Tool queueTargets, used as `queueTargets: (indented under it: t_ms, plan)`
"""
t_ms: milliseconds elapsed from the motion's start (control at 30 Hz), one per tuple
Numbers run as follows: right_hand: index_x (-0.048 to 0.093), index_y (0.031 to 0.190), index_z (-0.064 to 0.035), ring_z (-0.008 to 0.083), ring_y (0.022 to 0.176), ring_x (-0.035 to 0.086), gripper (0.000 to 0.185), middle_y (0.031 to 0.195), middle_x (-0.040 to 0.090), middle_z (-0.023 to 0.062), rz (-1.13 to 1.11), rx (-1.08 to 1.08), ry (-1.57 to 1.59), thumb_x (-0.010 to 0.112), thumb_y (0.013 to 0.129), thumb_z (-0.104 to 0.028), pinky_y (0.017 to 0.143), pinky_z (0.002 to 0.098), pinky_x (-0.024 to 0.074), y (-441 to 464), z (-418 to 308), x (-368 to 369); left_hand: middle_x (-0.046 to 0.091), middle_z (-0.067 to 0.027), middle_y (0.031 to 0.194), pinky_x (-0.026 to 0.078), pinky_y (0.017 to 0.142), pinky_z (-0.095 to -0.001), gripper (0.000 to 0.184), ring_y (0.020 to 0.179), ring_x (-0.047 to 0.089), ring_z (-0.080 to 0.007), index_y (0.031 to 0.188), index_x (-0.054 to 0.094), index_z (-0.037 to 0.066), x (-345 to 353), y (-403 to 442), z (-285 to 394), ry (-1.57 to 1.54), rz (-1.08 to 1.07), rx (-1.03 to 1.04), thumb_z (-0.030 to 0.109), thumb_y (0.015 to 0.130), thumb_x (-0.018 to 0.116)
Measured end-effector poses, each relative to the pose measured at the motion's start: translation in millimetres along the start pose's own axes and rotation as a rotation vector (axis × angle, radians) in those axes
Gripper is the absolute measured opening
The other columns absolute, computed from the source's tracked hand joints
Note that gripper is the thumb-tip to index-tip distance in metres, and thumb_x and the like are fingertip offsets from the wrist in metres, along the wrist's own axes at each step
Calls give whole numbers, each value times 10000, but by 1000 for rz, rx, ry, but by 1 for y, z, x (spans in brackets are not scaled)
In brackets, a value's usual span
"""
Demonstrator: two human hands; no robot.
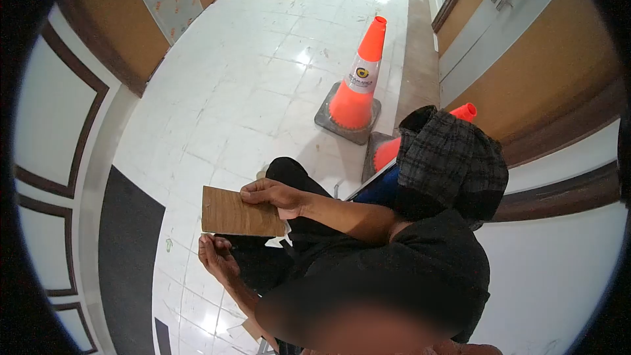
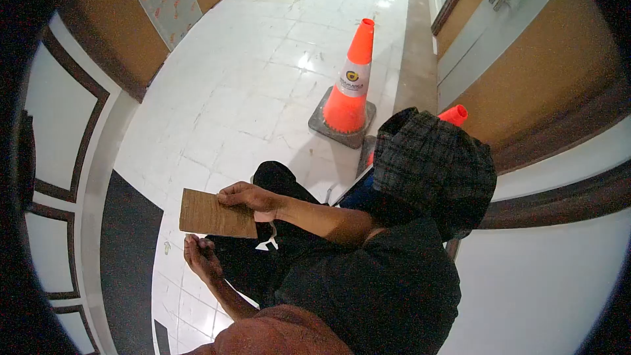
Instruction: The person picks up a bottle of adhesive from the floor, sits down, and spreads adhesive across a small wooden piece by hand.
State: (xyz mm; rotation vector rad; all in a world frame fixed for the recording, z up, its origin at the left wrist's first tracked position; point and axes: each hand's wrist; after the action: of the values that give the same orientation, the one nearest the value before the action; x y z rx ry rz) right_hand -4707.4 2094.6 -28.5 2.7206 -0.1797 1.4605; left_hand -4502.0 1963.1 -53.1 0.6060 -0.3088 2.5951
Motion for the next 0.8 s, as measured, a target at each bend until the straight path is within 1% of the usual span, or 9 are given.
queueTargets:
  t_ms: [133, 367, 467, 533, 567, 667, 733, 767, 800]
  plan:
    - [651, 991, -57, 86, 927, 624, 222, 970, 645, -9, -44, 13, 41, 651, 990, -280, 837, 292, 542, 5, 11, -8, 491, 10, 636, 417, 558, -240, 335, 573, 491, -104, 785, 552, 84, -8, 2, -3, -37, 38, 41, 318, 1016, 616]
    - [572, 1141, -98, 113, 1105, 571, 313, 1111, 609, -10, -77, -15, 17, 704, 951, -308, 958, 335, 489, 2, 21, -2, 472, 6, 622, 385, 554, -232, 268, 560, 448, -108, 869, 579, 62, 49, -14, 12, -30, 229, 128, 268, 1041, 570]
    - [536, 1190, -97, 138, 1174, 543, 370, 1169, 589, 11, -59, 1, -111, 728, 936, -287, 998, 345, 464, 0, 16, 9, 504, -7, 653, 428, 601, -253, 208, 614, 493, -115, 961, 596, 33, 9, -7, 10, -75, 106, -7, 222, 1043, 561]
    - [532, 1192, -92, 145, 1199, 530, 367, 1184, 584, 19, -55, -19, -166, 726, 939, -274, 1016, 345, 452, -1, 14, 16, 583, -27, 702, 490, 684, -284, 222, 704, 580, -136, 1003, 608, 16, -25, 5, -5, -291, -230, 3, 225, 1047, 548]
    - [527, 1194, -87, 151, 1223, 517, 364, 1198, 580, 27, -53, -37, -223, 725, 942, -261, 1034, 344, 439, -1, 14, 17, 583, -27, 702, 490, 684, -284, 222, 704, 580, -136, 1003, 608, 16, -41, 11, -11, -291, -232, 3, 225, 1047, 548]
    - [517, 1203, -73, 139, 1160, 535, 344, 1163, 589, 25, -33, -74, -188, 689, 970, -260, 1018, 332, 433, 0, 18, 20, 652, -86, 939, 534, 799, -328, 298, 891, 637, -184, 1169, 567, 3, -40, 10, -14, -413, -601, 51, 273, 1045, 541]
    - [527, 1194, -61, 133, 1116, 542, 323, 1127, 597, 20, 1, -96, -270, 656, 991, -277, 986, 322, 437, 5, 26, 12, 597, -122, 1190, 541, 863, -358, 457, 1061, 617, -226, 1315, 467, 1, 29, -23, 10, -84, -87, 116, 323, 1015, 588]
    - [536, 1185, -50, 127, 1072, 550, 312, 1090, 604, 14, 36, -115, -350, 623, 1012, -294, 953, 311, 442, 6, 30, 9, 597, -122, 1190, 541, 863, -358, 457, 1061, 617, -226, 1315, 467, 1, 37, -31, 15, -85, -86, 119, 323, 1015, 588]
    - [536, 1185, -50, 127, 1072, 550, 312, 1090, 604, 14, 31, -112, -351, 623, 1012, -294, 953, 311, 442, 5, 31, 9, 546, -125, 1273, 536, 894, -378, 536, 1125, 590, -238, 1370, 408, 3, 42, -38, 19, -218, -229, 29, 312, 991, 628]
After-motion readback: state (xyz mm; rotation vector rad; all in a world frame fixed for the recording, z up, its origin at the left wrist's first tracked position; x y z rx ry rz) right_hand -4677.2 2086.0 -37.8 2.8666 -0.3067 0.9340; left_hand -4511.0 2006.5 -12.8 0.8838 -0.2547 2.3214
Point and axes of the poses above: each hand's wrist, its own y-axis towards the middle knuckle, its own x-axis out of the palm, z = x × y
